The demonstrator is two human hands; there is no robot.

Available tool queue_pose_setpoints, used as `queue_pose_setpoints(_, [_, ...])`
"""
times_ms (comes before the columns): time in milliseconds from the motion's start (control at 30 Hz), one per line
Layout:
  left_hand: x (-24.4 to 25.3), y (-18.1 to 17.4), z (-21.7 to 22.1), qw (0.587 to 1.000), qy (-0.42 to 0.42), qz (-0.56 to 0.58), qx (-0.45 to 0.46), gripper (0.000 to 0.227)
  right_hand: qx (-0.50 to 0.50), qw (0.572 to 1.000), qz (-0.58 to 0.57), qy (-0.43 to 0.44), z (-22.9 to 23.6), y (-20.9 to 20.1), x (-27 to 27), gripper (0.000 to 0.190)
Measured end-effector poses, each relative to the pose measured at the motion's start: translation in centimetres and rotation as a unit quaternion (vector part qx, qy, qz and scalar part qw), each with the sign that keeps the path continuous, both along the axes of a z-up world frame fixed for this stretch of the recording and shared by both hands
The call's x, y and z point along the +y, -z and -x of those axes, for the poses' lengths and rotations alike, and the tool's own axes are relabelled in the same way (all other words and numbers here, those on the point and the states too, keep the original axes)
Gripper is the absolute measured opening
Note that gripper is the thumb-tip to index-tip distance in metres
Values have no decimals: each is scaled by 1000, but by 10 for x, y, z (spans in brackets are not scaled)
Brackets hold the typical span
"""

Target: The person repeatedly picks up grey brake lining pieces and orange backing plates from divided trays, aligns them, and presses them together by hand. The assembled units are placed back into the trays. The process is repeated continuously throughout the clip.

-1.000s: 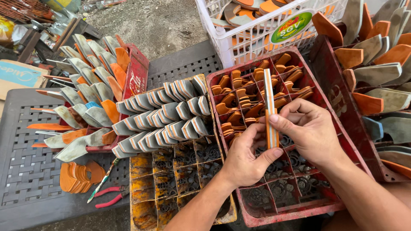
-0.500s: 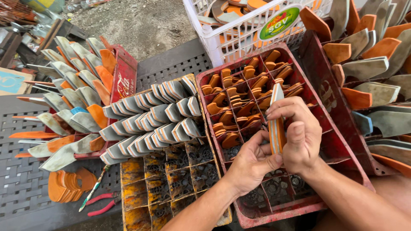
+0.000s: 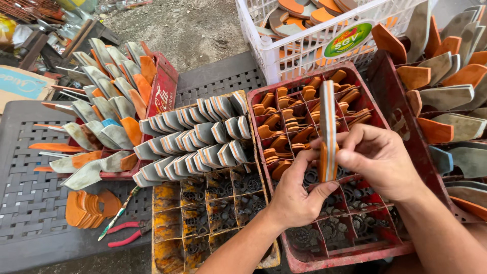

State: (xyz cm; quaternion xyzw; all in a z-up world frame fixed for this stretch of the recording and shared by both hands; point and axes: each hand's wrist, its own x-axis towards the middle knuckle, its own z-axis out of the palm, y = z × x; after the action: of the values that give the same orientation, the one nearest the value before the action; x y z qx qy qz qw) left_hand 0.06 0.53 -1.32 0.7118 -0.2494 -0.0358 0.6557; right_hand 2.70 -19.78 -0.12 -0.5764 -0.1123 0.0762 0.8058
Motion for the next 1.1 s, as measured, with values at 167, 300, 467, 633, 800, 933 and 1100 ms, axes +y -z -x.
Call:
queue_pose_setpoints(167, [-1, 0, 0, 1000, -5, 9, 12, 53, 51, 997, 48, 38, -1, 15, 8, 14])
queue_pose_setpoints(300, [1, -6, -3, 998, -62, -19, -10, 51, 14, 998, 19, 51, 3, 17, 15, 17])
queue_pose_setpoints(467, [1, -17, -1, 995, -74, -51, 37, 45, 10, 998, 32, 52, 9, 5, 15, 18])
queue_pose_setpoints(633, [-5, -20, -4, 967, -180, -110, -144, 51, 72, 989, 116, 54, 1, 1, 15, 29])
queue_pose_setpoints(800, [0, -19, -7, 974, -177, -111, -88, 53, 30, 986, 141, 88, -6, 1, 7, 38])
queue_pose_setpoints(933, [7, -14, -12, 979, -97, -175, -43, 35, 54, 997, 35, 38, -7, 1, -3, 40])
queue_pose_setpoints(1100, [3, -8, -4, 984, -78, -138, -80, 36, 88, 995, -43, 13, -6, 14, 1, 38])
